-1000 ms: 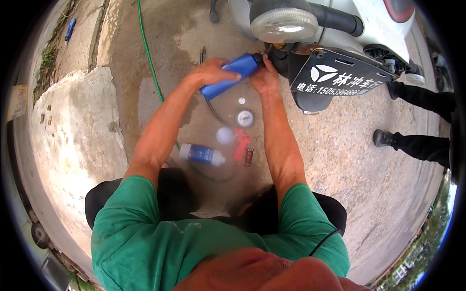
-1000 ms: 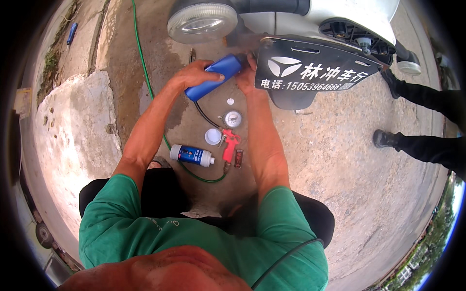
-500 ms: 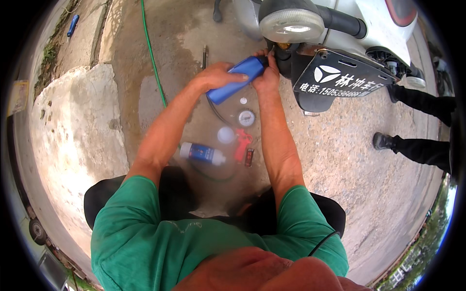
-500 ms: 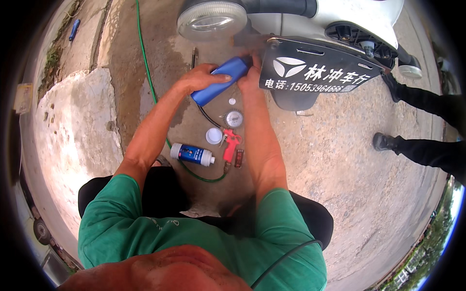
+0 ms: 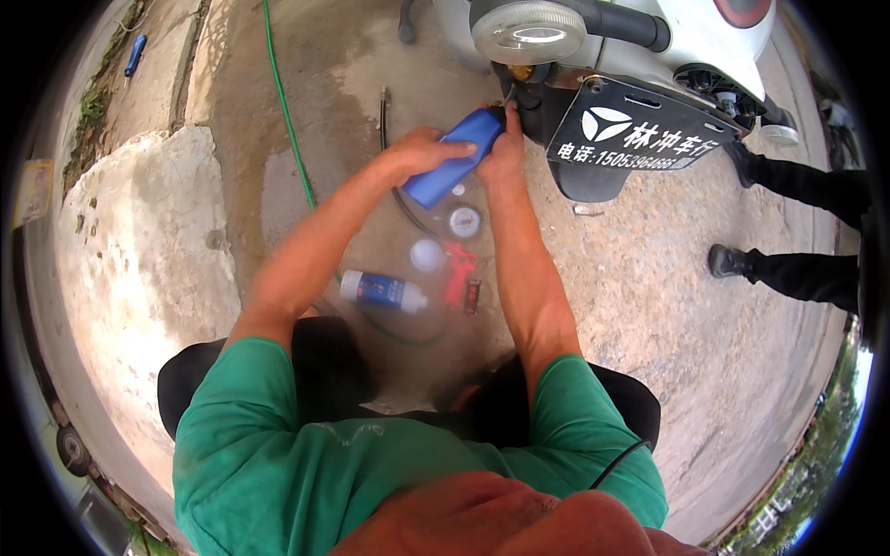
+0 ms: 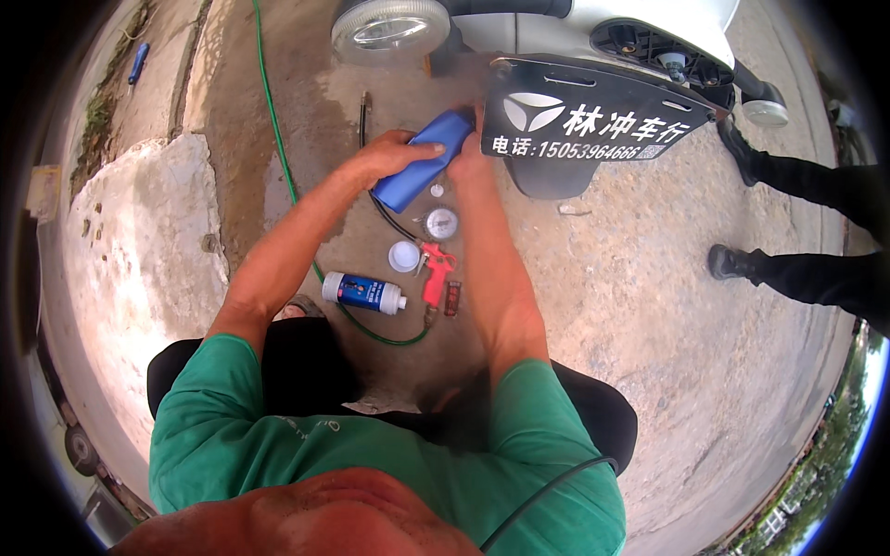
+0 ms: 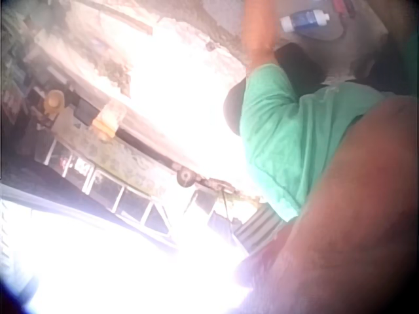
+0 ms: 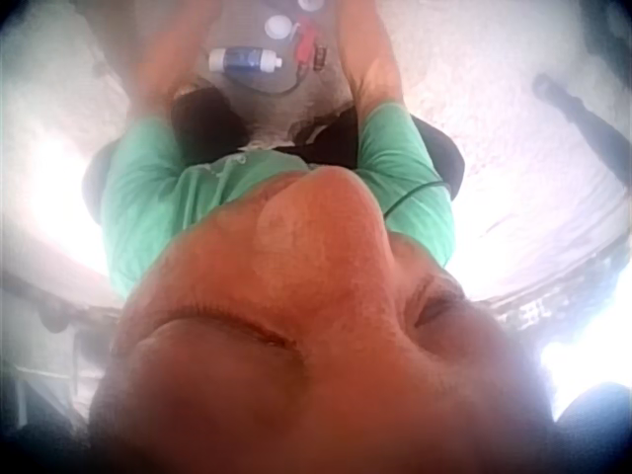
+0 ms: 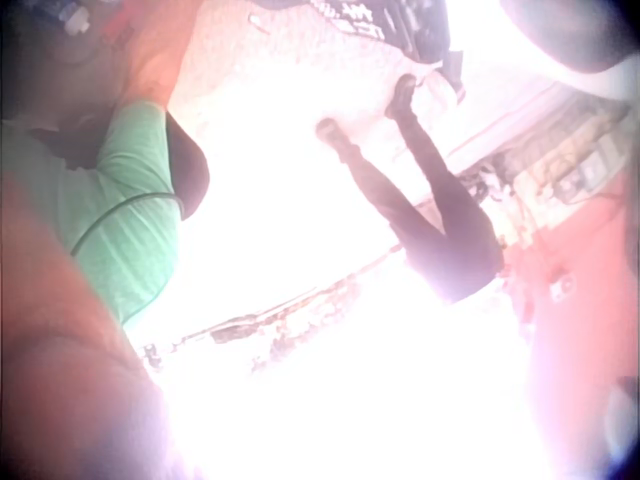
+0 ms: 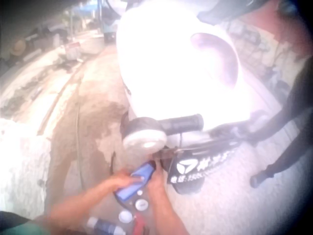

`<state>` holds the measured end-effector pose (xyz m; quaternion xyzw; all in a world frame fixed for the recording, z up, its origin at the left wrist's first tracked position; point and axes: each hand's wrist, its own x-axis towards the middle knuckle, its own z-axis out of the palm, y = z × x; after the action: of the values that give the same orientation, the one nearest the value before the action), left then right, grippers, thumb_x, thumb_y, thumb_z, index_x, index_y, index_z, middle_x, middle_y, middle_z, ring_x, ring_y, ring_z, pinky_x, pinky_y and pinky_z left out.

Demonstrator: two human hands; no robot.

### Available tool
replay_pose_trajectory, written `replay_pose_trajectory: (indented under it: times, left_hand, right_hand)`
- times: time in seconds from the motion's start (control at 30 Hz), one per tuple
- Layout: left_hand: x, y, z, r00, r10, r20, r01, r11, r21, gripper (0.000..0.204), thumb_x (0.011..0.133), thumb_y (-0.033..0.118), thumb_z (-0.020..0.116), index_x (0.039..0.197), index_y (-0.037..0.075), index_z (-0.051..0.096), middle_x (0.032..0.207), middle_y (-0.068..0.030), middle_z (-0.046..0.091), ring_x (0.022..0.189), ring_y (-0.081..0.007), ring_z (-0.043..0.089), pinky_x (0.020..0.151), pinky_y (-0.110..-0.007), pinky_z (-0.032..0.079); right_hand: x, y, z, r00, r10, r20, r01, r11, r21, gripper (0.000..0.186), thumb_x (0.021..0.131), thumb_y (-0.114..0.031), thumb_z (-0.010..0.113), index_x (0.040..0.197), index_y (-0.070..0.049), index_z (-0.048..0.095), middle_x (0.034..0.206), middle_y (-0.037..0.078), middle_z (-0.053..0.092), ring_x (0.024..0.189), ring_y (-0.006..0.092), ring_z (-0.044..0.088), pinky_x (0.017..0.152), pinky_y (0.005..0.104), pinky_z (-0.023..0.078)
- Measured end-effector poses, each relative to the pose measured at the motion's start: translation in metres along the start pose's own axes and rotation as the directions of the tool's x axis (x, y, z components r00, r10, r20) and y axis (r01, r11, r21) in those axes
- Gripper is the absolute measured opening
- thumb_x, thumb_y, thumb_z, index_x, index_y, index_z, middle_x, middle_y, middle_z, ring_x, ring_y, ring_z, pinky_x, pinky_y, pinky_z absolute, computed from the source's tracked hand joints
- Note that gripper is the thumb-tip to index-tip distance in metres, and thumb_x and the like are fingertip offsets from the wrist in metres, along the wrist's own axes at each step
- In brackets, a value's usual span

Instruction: The person prepares cleaning or maintenance fluid in a blue bottle by adding materials from a white bottle and small components, then applies fluid to the rear of a white electric scooter.

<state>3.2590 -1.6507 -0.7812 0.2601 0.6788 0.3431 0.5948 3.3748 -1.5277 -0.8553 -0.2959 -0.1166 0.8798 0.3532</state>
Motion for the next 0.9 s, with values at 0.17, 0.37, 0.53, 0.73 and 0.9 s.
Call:
replay_pose_trajectory:
  times: [0.17, 0.37, 0.53, 0.73, 0.9]
  left_hand:
    - [-0.021, 0.019, 0.002, 0.997, -0.054, 0.054, 0.051, 0.997, 0.052, 0.078, 0.085, 0.056, 0.073, 0.131, -0.007, 0.060, 0.113, -0.0184, 0.069, 0.091, -0.0251, 0.070, 0.079, -0.038, 0.058]
    - [-0.071, 0.074, -0.010, 0.957, -0.204, 0.208, 0.149, 0.956, 0.251, 0.081, 0.086, 0.069, 0.062, 0.125, -0.002, 0.063, 0.106, -0.0143, 0.070, 0.081, -0.0229, 0.070, 0.062, -0.037, 0.057]
    - [-0.086, 0.076, -0.002, 0.963, -0.177, 0.202, 0.147, 0.977, 0.152, 0.074, 0.087, 0.069, 0.061, 0.114, 0.001, 0.067, 0.095, -0.0106, 0.070, 0.072, -0.0194, 0.069, 0.049, -0.030, 0.051]
    - [-0.079, 0.064, 0.021, 0.973, -0.105, 0.205, 0.100, 0.994, 0.036, 0.068, 0.089, 0.066, 0.061, 0.109, 0.001, 0.068, 0.086, -0.0089, 0.071, 0.067, -0.0176, 0.069, 0.045, -0.028, 0.047]
    - [-0.070, 0.050, 0.018, 0.974, -0.101, 0.202, 0.098, 0.995, 0.022, 0.063, 0.089, 0.060, 0.064, 0.119, 0.005, 0.067, 0.103, -0.0091, 0.073, 0.082, -0.0230, 0.070, 0.061, -0.037, 0.050]
  right_hand:
    - [-0.056, 0.006, 0.036, 0.987, 0.100, -0.128, -0.104, 0.994, -0.027, 0.048, 0.097, -0.053, 0.060, 0.116, -0.008, 0.056, 0.104, 0.009, 0.062, 0.099, 0.0258, 0.063, 0.090, 0.0434, 0.053]
    - [-0.077, -0.005, 0.053, 0.952, 0.275, -0.132, -0.295, 0.942, -0.163, 0.062, 0.098, -0.060, 0.054, 0.129, -0.006, 0.051, 0.118, 0.013, 0.060, 0.108, 0.0281, 0.062, 0.097, 0.0471, 0.052]
    - [-0.110, -0.028, 0.074, 0.894, 0.401, -0.197, -0.445, 0.762, -0.470, 0.067, 0.101, -0.062, 0.044, 0.135, -0.005, 0.048, 0.128, 0.015, 0.059, 0.116, 0.0283, 0.062, 0.099, 0.0471, 0.052]
    - [-0.115, -0.058, 0.065, 0.876, 0.404, -0.264, -0.460, 0.536, -0.708, 0.065, 0.103, -0.060, 0.041, 0.140, -0.006, 0.046, 0.132, 0.013, 0.059, 0.119, 0.0256, 0.061, 0.098, 0.0451, 0.052]
    - [-0.110, -0.057, 0.059, 0.881, 0.403, -0.249, -0.436, 0.483, -0.760, 0.067, 0.103, -0.061, 0.044, 0.140, -0.006, 0.047, 0.133, 0.011, 0.060, 0.119, 0.0223, 0.061, 0.098, 0.0426, 0.052]
